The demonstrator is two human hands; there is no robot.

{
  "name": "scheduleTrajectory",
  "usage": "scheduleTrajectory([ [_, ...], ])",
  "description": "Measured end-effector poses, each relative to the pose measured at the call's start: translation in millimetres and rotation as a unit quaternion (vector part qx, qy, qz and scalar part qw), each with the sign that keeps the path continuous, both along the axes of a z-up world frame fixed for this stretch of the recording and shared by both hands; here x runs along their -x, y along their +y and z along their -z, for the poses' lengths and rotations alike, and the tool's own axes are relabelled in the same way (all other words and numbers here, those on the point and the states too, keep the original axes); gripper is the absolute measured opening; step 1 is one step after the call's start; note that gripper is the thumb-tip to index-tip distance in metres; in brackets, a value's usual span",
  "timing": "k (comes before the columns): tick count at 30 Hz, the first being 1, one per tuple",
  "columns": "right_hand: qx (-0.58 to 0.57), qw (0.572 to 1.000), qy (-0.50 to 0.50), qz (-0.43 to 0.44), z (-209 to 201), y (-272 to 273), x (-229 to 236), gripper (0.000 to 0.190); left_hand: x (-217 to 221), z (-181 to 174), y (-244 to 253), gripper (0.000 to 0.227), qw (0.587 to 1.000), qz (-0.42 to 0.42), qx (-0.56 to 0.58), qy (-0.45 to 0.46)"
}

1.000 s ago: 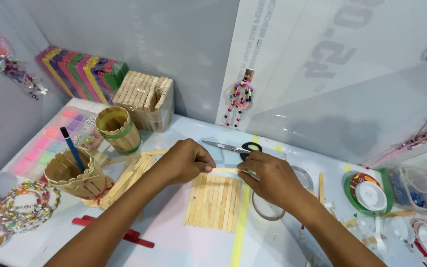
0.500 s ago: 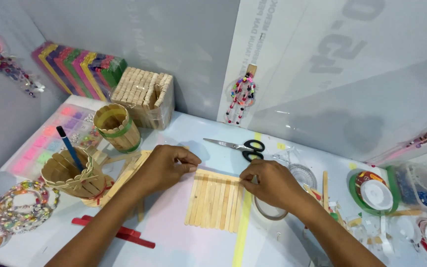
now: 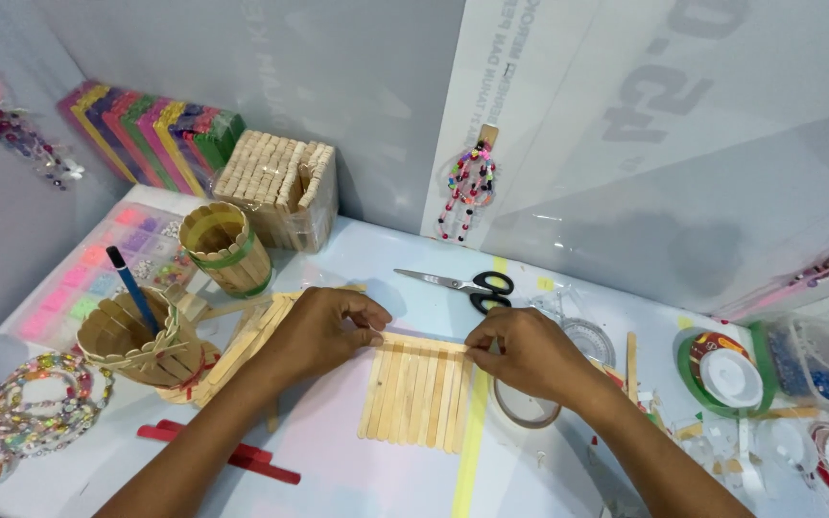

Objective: Building a structure by arranging and gluing popsicle sticks on a workspace.

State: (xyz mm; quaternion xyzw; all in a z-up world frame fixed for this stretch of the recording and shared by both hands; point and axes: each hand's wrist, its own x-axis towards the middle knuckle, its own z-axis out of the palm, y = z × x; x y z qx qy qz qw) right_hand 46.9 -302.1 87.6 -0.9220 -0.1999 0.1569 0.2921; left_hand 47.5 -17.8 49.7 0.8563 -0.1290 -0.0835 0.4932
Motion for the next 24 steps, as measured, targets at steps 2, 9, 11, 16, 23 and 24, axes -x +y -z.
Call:
scheduleTrajectory([
  [2, -0.002, 1.000, -0.007, 0.002, 1.8, -1.7, -0.4, 0.014, -0.1, -0.8, 0.5, 0.018, 1.000, 0.000, 0.006, 0.000],
  [9, -0.025, 0.999, -0.039, 0.018, -14.4, -5.8, 3.8, 0.013, 2.8, -3.2, -0.9, 0.016, 0.998, -0.020, 0.051, -0.023],
  [11, -0.048, 0.998, -0.033, 0.027, -17.7, -9.0, 4.1, 0.013, 5.6, -11.0, -1.8, 0.017, 0.997, -0.026, 0.060, -0.028],
  [16, -0.126, 0.990, -0.001, 0.059, -9.8, -14.9, 6.3, 0.014, 11.2, -19.3, -8.3, 0.014, 0.993, -0.055, 0.102, -0.036],
  [23, -0.248, 0.941, 0.141, 0.184, -15.0, -13.0, 28.6, 0.013, 26.4, -42.0, -33.9, 0.023, 0.949, -0.179, 0.254, 0.051],
  [24, -0.263, 0.924, 0.174, 0.218, -21.2, -8.4, 33.1, 0.018, 28.8, -48.2, -39.8, 0.023, 0.937, -0.212, 0.274, 0.048],
])
